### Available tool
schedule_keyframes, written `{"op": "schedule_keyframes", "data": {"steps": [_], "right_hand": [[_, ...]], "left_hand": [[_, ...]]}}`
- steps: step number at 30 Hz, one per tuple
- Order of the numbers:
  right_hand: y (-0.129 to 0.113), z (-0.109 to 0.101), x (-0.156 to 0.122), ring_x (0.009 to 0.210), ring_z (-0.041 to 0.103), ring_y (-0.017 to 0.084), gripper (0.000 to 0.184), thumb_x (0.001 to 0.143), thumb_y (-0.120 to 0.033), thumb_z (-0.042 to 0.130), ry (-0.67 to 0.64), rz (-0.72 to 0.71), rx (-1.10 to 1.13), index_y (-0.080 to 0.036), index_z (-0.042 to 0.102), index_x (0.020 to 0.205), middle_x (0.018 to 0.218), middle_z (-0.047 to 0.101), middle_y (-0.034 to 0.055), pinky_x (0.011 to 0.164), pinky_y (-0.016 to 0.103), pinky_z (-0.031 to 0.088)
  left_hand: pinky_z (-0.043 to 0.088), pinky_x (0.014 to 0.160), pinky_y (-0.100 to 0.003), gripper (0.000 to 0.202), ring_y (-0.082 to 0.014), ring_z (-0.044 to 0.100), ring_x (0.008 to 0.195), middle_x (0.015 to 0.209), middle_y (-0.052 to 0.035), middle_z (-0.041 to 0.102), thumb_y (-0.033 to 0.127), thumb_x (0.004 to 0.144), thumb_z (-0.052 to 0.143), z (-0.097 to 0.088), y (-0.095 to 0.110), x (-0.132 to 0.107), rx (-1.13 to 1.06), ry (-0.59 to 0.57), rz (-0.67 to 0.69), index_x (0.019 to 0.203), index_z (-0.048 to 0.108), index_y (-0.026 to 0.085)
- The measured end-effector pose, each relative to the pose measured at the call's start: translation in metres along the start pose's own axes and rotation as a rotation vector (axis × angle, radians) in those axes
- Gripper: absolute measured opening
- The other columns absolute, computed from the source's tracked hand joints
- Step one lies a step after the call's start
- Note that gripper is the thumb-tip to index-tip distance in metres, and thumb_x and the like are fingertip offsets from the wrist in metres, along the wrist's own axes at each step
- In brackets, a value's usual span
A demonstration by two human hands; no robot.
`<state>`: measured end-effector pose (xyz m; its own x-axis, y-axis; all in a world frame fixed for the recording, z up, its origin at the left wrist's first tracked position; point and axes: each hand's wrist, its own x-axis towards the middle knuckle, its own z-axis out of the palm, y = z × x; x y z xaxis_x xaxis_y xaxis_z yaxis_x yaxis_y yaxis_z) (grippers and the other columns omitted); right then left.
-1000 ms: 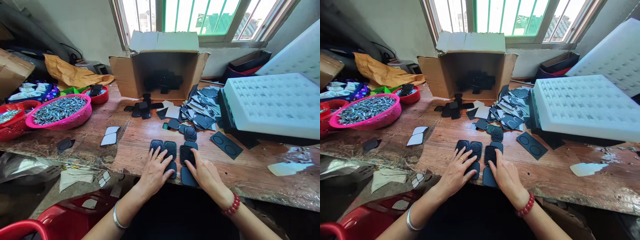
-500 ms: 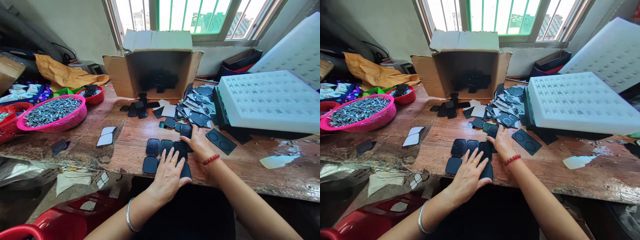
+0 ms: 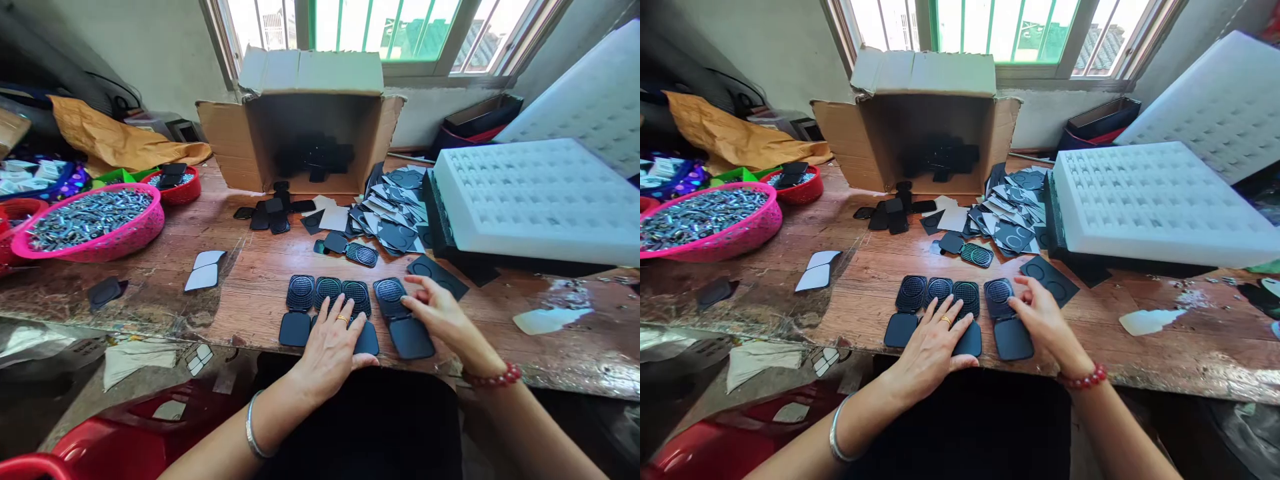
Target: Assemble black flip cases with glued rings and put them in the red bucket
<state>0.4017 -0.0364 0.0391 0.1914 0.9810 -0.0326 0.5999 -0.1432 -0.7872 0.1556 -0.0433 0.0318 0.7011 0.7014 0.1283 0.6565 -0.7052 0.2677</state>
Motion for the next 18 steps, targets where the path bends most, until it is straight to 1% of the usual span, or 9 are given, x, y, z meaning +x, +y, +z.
{"op": "schedule_keyframes", "data": {"steps": [2, 5, 7, 10, 12, 13, 14, 16, 18], "right_hand": [[0.002, 0.015, -0.014, 0.06, 0.058, 0.019, 0.046, 0.082, -0.034, 0.055, 0.058, -0.04, -0.096, -0.011, 0.056, 0.121, 0.067, 0.059, 0.0007, 0.059, 0.032, 0.047], [0.002, 0.036, -0.024, 0.076, 0.063, 0.024, 0.033, 0.085, -0.029, 0.052, 0.227, -0.14, -0.305, -0.013, 0.061, 0.113, 0.087, 0.064, 0.0105, 0.071, 0.037, 0.051], [0.001, 0.042, -0.026, 0.08, 0.064, 0.024, 0.028, 0.089, -0.025, 0.049, 0.257, -0.171, -0.397, -0.014, 0.063, 0.11, 0.097, 0.063, 0.0139, 0.072, 0.037, 0.051], [-0.003, 0.036, -0.025, 0.077, 0.065, 0.022, 0.026, 0.091, -0.021, 0.048, 0.155, -0.166, -0.499, -0.017, 0.066, 0.11, 0.096, 0.063, 0.0112, 0.069, 0.033, 0.05], [-0.009, 0.026, -0.02, 0.076, 0.065, 0.021, 0.022, 0.092, -0.024, 0.053, 0.101, -0.161, -0.576, -0.02, 0.069, 0.107, 0.096, 0.064, 0.0093, 0.066, 0.031, 0.05], [-0.014, 0.022, -0.014, 0.077, 0.066, 0.021, 0.02, 0.092, -0.026, 0.055, 0.097, -0.166, -0.606, -0.02, 0.07, 0.105, 0.097, 0.065, 0.0093, 0.066, 0.031, 0.05], [-0.019, 0.019, -0.007, 0.079, 0.066, 0.022, 0.019, 0.092, -0.027, 0.056, 0.098, -0.181, -0.628, -0.02, 0.071, 0.102, 0.099, 0.066, 0.0099, 0.068, 0.032, 0.05], [-0.032, 0.019, 0.013, 0.091, 0.067, 0.023, 0.02, 0.094, -0.024, 0.053, 0.089, -0.234, -0.645, -0.018, 0.071, 0.1, 0.106, 0.068, 0.0124, 0.077, 0.033, 0.051], [-0.046, 0.027, 0.037, 0.105, 0.065, 0.024, 0.022, 0.094, -0.019, 0.051, 0.048, -0.286, -0.657, -0.016, 0.069, 0.106, 0.114, 0.068, 0.014, 0.087, 0.033, 0.05]], "left_hand": [[0.03, 0.116, -0.06, 0.074, -0.0372, 0.033, 0.145, 0.15, -0.0192, 0.047, 0.063, 0.082, 0.064, 0.001, 0.0, 0.0, -0.01, -0.005, 0.002, 0.14, 0.053, 0.017], [0.029, 0.117, -0.06, 0.074, -0.0368, 0.033, 0.145, 0.151, -0.019, 0.045, 0.06, 0.082, 0.067, 0.001, 0.0, 0.0, -0.029, -0.009, -0.002, 0.141, 0.052, 0.018], [0.028, 0.118, -0.059, 0.074, -0.0366, 0.032, 0.145, 0.152, -0.0183, 0.045, 0.06, 0.082, 0.067, 0.001, -0.001, 0.0, -0.038, -0.023, -0.012, 0.141, 0.052, 0.019], [0.028, 0.118, -0.059, 0.074, -0.0373, 0.032, 0.146, 0.152, -0.0175, 0.045, 0.061, 0.081, 0.066, -0.001, -0.002, 0.0, -0.046, -0.045, -0.024, 0.14, 0.053, 0.019], [0.029, 0.117, -0.06, 0.074, -0.0381, 0.031, 0.146, 0.15, -0.0175, 0.047, 0.063, 0.08, 0.066, -0.005, -0.002, 0.002, -0.051, -0.051, -0.027, 0.139, 0.054, 0.02], [0.029, 0.117, -0.061, 0.073, -0.0382, 0.031, 0.146, 0.15, -0.0179, 0.048, 0.063, 0.08, 0.066, -0.007, -0.001, 0.004, -0.052, -0.052, -0.027, 0.138, 0.055, 0.02], [0.03, 0.116, -0.061, 0.072, -0.038, 0.031, 0.146, 0.15, -0.0185, 0.048, 0.063, 0.081, 0.065, -0.008, 0.0, 0.006, -0.05, -0.05, -0.023, 0.138, 0.055, 0.019], [0.029, 0.117, -0.06, 0.07, -0.0371, 0.031, 0.146, 0.15, -0.0193, 0.047, 0.062, 0.084, 0.062, -0.011, 0.005, 0.013, -0.041, -0.044, 0.007, 0.138, 0.055, 0.018], [0.028, 0.117, -0.059, 0.068, -0.0359, 0.03, 0.147, 0.152, -0.0183, 0.045, 0.062, 0.087, 0.058, -0.011, 0.012, 0.021, -0.036, -0.037, 0.057, 0.139, 0.053, 0.019]]}}
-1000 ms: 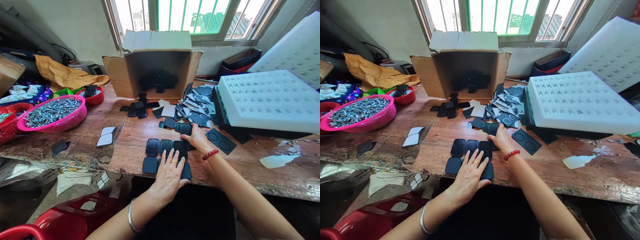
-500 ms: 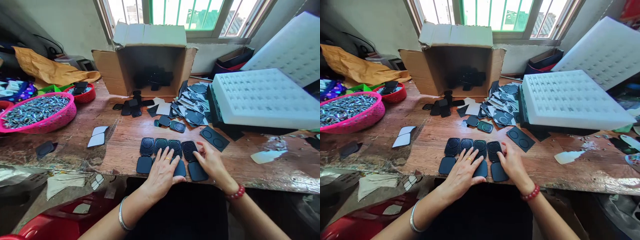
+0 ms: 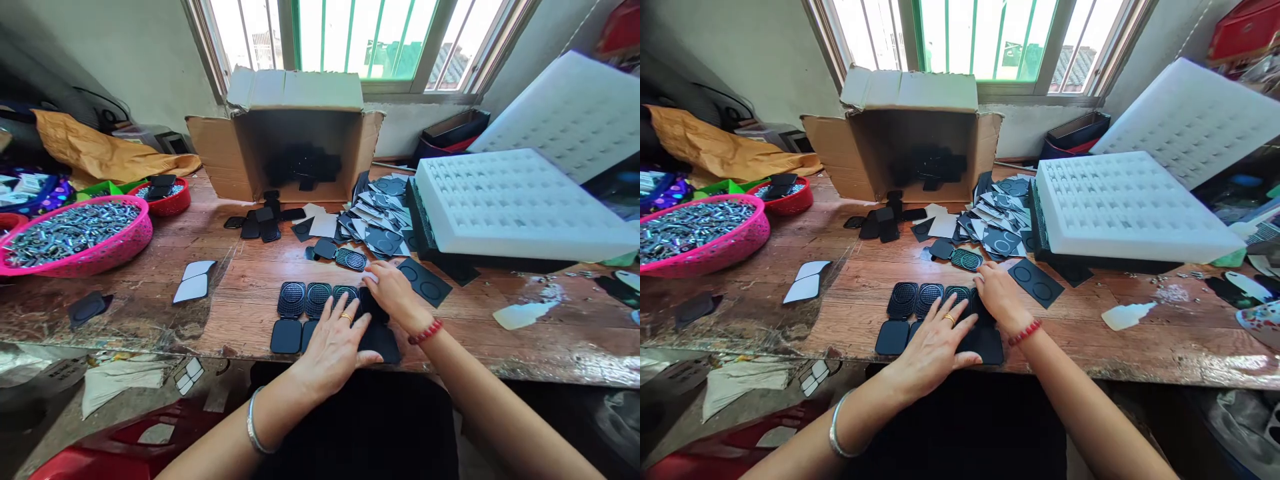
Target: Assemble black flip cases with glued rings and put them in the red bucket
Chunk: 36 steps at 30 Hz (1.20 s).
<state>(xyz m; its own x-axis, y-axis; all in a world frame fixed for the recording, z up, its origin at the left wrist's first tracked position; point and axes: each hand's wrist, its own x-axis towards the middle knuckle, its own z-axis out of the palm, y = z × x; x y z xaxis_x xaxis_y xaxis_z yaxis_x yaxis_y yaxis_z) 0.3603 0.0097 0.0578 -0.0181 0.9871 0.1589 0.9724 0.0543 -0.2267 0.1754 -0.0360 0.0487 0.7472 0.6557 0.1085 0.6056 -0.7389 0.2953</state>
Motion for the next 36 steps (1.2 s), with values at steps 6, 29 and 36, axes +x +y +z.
{"op": "schedule_keyframes", "data": {"steps": [6, 29, 36], "right_hand": [[-0.025, 0.018, 0.058, 0.099, 0.068, 0.029, 0.025, 0.092, -0.021, 0.058, -0.062, -0.036, -0.04, -0.01, 0.063, 0.114, 0.109, 0.071, 0.0194, 0.08, 0.034, 0.051], [0.096, -0.005, -0.097, 0.139, 0.046, 0.024, 0.025, 0.095, -0.021, 0.052, 0.062, -0.246, 0.333, -0.018, 0.063, 0.116, 0.137, 0.061, 0.0122, 0.113, 0.05, 0.042], [0.087, -0.004, -0.086, 0.137, 0.047, 0.025, 0.028, 0.094, -0.025, 0.057, 0.064, -0.262, 0.336, -0.016, 0.062, 0.12, 0.139, 0.059, 0.0154, 0.114, 0.048, 0.041]], "left_hand": [[0.029, 0.116, -0.061, 0.067, -0.0376, 0.037, 0.143, 0.147, -0.0184, 0.051, 0.059, 0.083, 0.067, 0.008, 0.012, 0.018, 0.035, -0.061, 0.041, 0.136, 0.057, 0.019], [0.032, 0.116, -0.057, 0.062, -0.0351, 0.039, 0.142, 0.149, -0.0209, 0.048, 0.046, 0.085, 0.07, 0.003, 0.011, 0.019, 0.041, -0.114, 0.058, 0.138, 0.055, 0.019], [0.032, 0.115, -0.06, 0.062, -0.0378, 0.037, 0.142, 0.149, -0.0202, 0.048, 0.045, 0.084, 0.071, 0.001, 0.011, 0.021, 0.104, -0.153, 0.055, 0.138, 0.056, 0.019]]}}
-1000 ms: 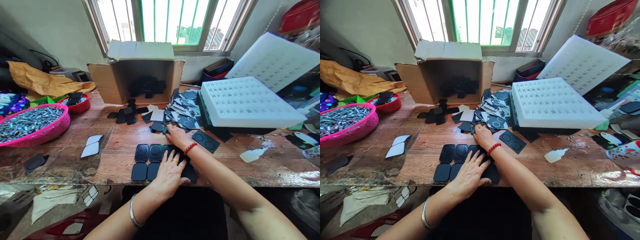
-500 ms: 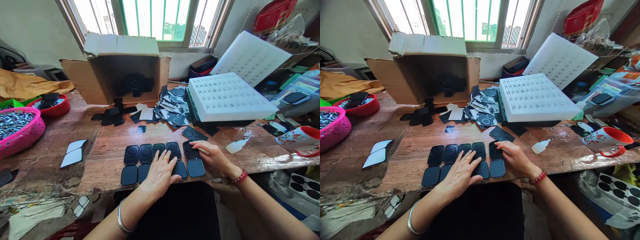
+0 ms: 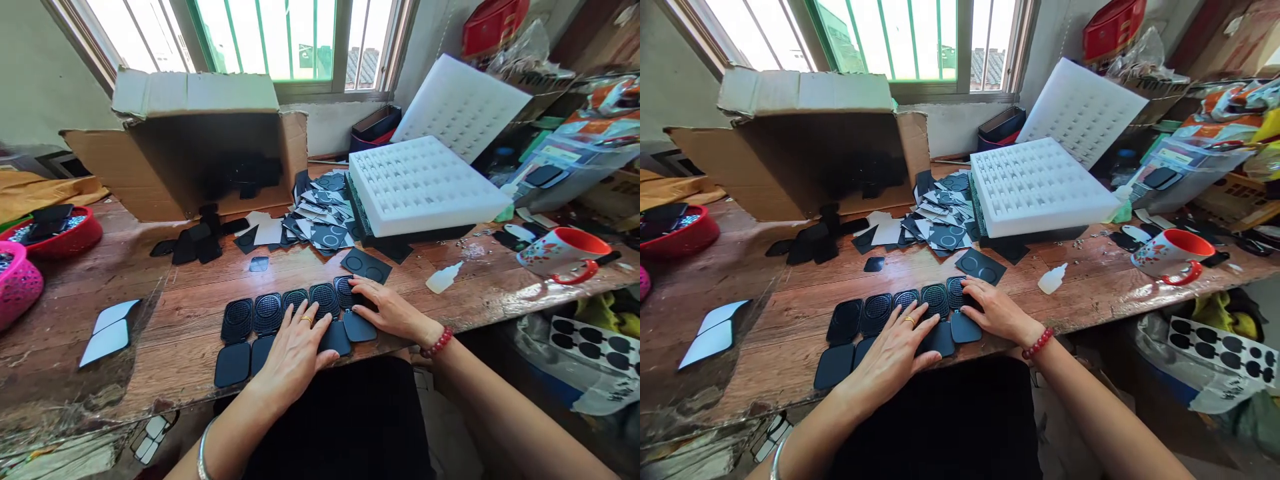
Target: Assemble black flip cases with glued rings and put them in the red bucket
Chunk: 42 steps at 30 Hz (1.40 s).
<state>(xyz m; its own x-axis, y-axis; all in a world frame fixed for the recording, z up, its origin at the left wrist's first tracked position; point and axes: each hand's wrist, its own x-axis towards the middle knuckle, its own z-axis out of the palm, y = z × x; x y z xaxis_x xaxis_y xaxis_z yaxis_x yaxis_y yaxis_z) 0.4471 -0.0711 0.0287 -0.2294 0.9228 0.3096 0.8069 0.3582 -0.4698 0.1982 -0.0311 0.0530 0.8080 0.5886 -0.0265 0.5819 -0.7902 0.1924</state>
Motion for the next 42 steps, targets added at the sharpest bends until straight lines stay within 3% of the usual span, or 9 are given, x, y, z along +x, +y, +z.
{"op": "schedule_keyframes", "data": {"steps": [8, 13, 18, 22, 27, 31, 34, 38, 42], "right_hand": [[0.045, 0.005, -0.008, 0.134, 0.051, 0.031, 0.037, 0.097, -0.024, 0.044, 0.14, 0.131, -0.174, -0.016, 0.064, 0.126, 0.136, 0.061, 0.0157, 0.112, 0.055, 0.043], [0.04, -0.004, -0.018, 0.127, 0.056, 0.031, 0.031, 0.095, -0.021, 0.045, 0.237, 0.093, -0.226, -0.016, 0.067, 0.117, 0.126, 0.067, 0.0155, 0.105, 0.054, 0.048], [0.025, -0.025, -0.053, 0.089, 0.064, 0.024, 0.007, 0.091, -0.027, 0.059, 0.793, 0.248, -0.288, -0.022, 0.064, 0.093, 0.09, 0.067, 0.0069, 0.086, 0.044, 0.054], [0.051, -0.037, -0.079, 0.097, 0.061, 0.027, 0.043, 0.073, -0.041, 0.074, 1.111, 0.619, -0.185, -0.019, 0.057, 0.105, 0.103, 0.065, 0.0105, 0.091, 0.049, 0.049], [0.077, -0.038, -0.085, 0.096, 0.066, 0.03, 0.056, 0.061, -0.05, 0.077, 0.897, 0.766, 0.295, -0.018, 0.059, 0.104, 0.103, 0.069, 0.0129, 0.093, 0.052, 0.049], [0.053, -0.035, -0.067, 0.086, 0.069, 0.025, 0.044, 0.072, -0.049, 0.072, 0.875, 0.696, 0.389, -0.02, 0.061, 0.103, 0.099, 0.07, 0.0094, 0.083, 0.043, 0.055], [0.027, -0.037, -0.049, 0.075, 0.069, 0.021, 0.041, 0.077, -0.045, 0.07, 0.683, 0.617, 0.496, -0.022, 0.063, 0.11, 0.092, 0.07, 0.0047, 0.068, 0.034, 0.057], [0.009, -0.039, -0.026, 0.075, 0.065, 0.019, 0.038, 0.069, -0.04, 0.078, 0.409, 0.621, 0.566, -0.02, 0.071, 0.101, 0.088, 0.072, 0.0038, 0.068, 0.03, 0.053], [0.009, -0.031, -0.01, 0.072, 0.062, 0.017, 0.042, 0.064, -0.043, 0.084, 0.396, 0.669, 0.73, -0.019, 0.07, 0.096, 0.084, 0.072, 0.0025, 0.065, 0.028, 0.05]], "left_hand": [[0.03, 0.118, -0.055, 0.058, -0.0337, 0.032, 0.146, 0.154, -0.0155, 0.042, 0.051, 0.092, 0.059, -0.002, 0.02, 0.023, 0.003, 0.031, 0.055, 0.141, 0.054, 0.02], [0.026, 0.119, -0.058, 0.058, -0.0351, 0.034, 0.145, 0.15, -0.0138, 0.049, 0.054, 0.095, 0.052, 0.004, 0.037, 0.041, 0.011, 0.036, 0.024, 0.141, 0.054, 0.018], [0.024, 0.12, -0.057, 0.061, -0.0354, 0.038, 0.143, 0.146, -0.0146, 0.054, 0.056, 0.092, 0.056, 0.007, 0.041, 0.045, 0.008, 0.043, -0.001, 0.138, 0.057, 0.016], [0.025, 0.119, -0.059, 0.062, -0.037, 0.041, 0.14, 0.14, -0.0146, 0.059, 0.058, 0.089, 0.058, 0.008, 0.042, 0.045, 0.008, 0.061, -0.006, 0.135, 0.06, 0.017], [0.027, 0.117, -0.06, 0.061, -0.0372, 0.045, 0.138, 0.139, -0.0146, 0.06, 0.059, 0.091, 0.054, 0.01, 0.044, 0.044, 0.02, 0.076, -0.011, 0.136, 0.06, 0.018], [0.026, 0.118, -0.061, 0.062, -0.0381, 0.043, 0.138, 0.139, -0.0135, 0.06, 0.059, 0.089, 0.057, 0.01, 0.044, 0.043, 0.018, 0.09, -0.014, 0.135, 0.06, 0.018], [0.025, 0.118, -0.061, 0.061, -0.0377, 0.042, 0.139, 0.14, -0.0127, 0.06, 0.059, 0.089, 0.058, 0.008, 0.045, 0.043, 0.0, 0.089, -0.02, 0.135, 0.06, 0.019], [0.025, 0.118, -0.061, 0.062, -0.0381, 0.041, 0.14, 0.141, -0.0131, 0.058, 0.059, 0.089, 0.059, 0.007, 0.046, 0.042, -0.023, 0.079, -0.029, 0.135, 0.059, 0.019], [0.025, 0.118, -0.061, 0.063, -0.0384, 0.042, 0.139, 0.141, -0.0137, 0.058, 0.06, 0.089, 0.057, 0.009, 0.045, 0.043, -0.031, 0.086, -0.023, 0.135, 0.06, 0.018]]}}
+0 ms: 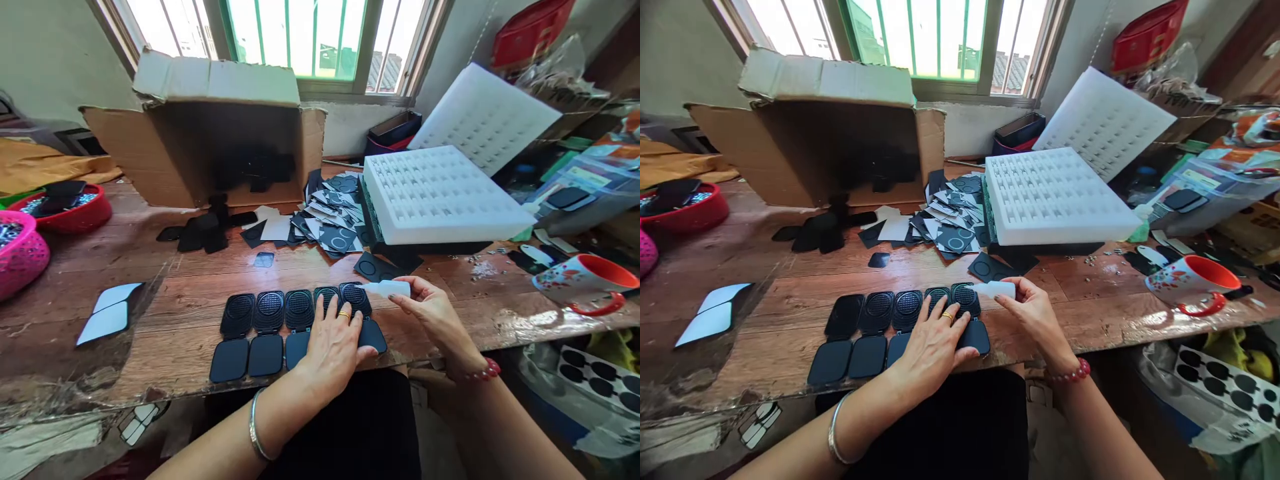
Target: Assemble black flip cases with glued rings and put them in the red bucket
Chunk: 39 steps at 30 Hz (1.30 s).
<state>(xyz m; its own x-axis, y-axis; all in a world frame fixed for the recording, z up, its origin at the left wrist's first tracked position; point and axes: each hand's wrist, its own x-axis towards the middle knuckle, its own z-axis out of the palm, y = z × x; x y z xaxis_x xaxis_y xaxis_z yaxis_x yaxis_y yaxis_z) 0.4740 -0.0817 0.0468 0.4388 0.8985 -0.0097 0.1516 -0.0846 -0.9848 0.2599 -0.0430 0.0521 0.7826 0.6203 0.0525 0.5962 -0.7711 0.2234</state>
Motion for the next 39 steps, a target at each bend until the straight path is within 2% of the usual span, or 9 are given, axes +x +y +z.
{"op": "schedule_keyframes", "data": {"steps": [3, 6, 10, 14, 18, 28, 39], "right_hand": [[0.005, 0.009, 0.009, 0.065, 0.057, 0.014, 0.041, 0.064, -0.043, 0.085, 0.008, 0.002, 0.076, -0.019, 0.07, 0.093, 0.08, 0.07, 0.0019, 0.058, 0.026, 0.046], [0.01, 0.019, 0.018, 0.058, 0.051, 0.012, 0.04, 0.061, -0.047, 0.086, 0.071, -0.016, 0.182, -0.019, 0.07, 0.085, 0.075, 0.066, 0.0014, 0.05, 0.025, 0.041], [0.013, 0.029, 0.03, 0.065, 0.058, 0.016, 0.043, 0.066, -0.058, 0.079, 0.138, -0.057, 0.233, -0.021, 0.064, 0.082, 0.08, 0.067, 0.0031, 0.052, 0.027, 0.046], [0.01, 0.036, 0.035, 0.071, 0.062, 0.018, 0.044, 0.077, -0.065, 0.067, 0.165, -0.158, 0.098, -0.022, 0.059, 0.085, 0.08, 0.066, 0.0018, 0.063, 0.031, 0.053], [0.005, 0.042, 0.039, 0.067, 0.058, 0.017, 0.046, 0.08, -0.066, 0.063, 0.178, -0.239, -0.091, -0.021, 0.059, 0.085, 0.074, 0.064, 0.0008, 0.062, 0.03, 0.05], [0.003, 0.052, 0.05, 0.065, 0.051, 0.017, 0.042, 0.08, -0.062, 0.063, 0.218, -0.32, -0.194, -0.02, 0.059, 0.083, 0.071, 0.059, 0.0, 0.06, 0.029, 0.043], [0.011, 0.053, 0.058, 0.06, 0.048, 0.015, 0.039, 0.081, -0.06, 0.062, 0.215, -0.319, -0.212, -0.021, 0.057, 0.08, 0.066, 0.057, -0.0015, 0.056, 0.027, 0.04]], "left_hand": [[0.025, 0.118, -0.061, 0.063, -0.0386, 0.042, 0.139, 0.141, -0.0141, 0.058, 0.06, 0.089, 0.056, 0.002, -0.001, 0.0, 0.013, 0.006, 0.013, 0.136, 0.058, 0.018], [0.025, 0.118, -0.062, 0.063, -0.0387, 0.043, 0.139, 0.142, -0.0147, 0.058, 0.06, 0.09, 0.055, 0.003, -0.001, 0.0, 0.018, -0.001, 0.016, 0.137, 0.058, 0.017], [0.026, 0.118, -0.061, 0.063, -0.0387, 0.043, 0.138, 0.141, -0.0147, 0.058, 0.059, 0.089, 0.057, 0.003, -0.001, -0.001, 0.002, 0.0, 0.007, 0.136, 0.059, 0.017], [0.027, 0.117, -0.061, 0.063, -0.0382, 0.044, 0.138, 0.14, -0.0143, 0.059, 0.06, 0.089, 0.057, 0.004, -0.001, -0.002, 0.006, 0.02, 0.021, 0.135, 0.059, 0.018], [0.027, 0.118, -0.061, 0.063, -0.0381, 0.044, 0.138, 0.14, -0.0148, 0.059, 0.06, 0.089, 0.056, 0.005, -0.002, -0.001, 0.001, 0.015, 0.014, 0.136, 0.059, 0.017], [0.028, 0.117, -0.06, 0.064, -0.0373, 0.046, 0.136, 0.139, -0.0158, 0.059, 0.06, 0.088, 0.059, 0.005, -0.002, 0.0, 0.016, 0.032, 0.024, 0.135, 0.059, 0.016], [0.027, 0.117, -0.059, 0.064, -0.0366, 0.047, 0.136, 0.139, -0.0159, 0.059, 0.059, 0.088, 0.059, 0.006, -0.003, -0.001, 0.014, 0.04, 0.031, 0.135, 0.059, 0.016]]}}
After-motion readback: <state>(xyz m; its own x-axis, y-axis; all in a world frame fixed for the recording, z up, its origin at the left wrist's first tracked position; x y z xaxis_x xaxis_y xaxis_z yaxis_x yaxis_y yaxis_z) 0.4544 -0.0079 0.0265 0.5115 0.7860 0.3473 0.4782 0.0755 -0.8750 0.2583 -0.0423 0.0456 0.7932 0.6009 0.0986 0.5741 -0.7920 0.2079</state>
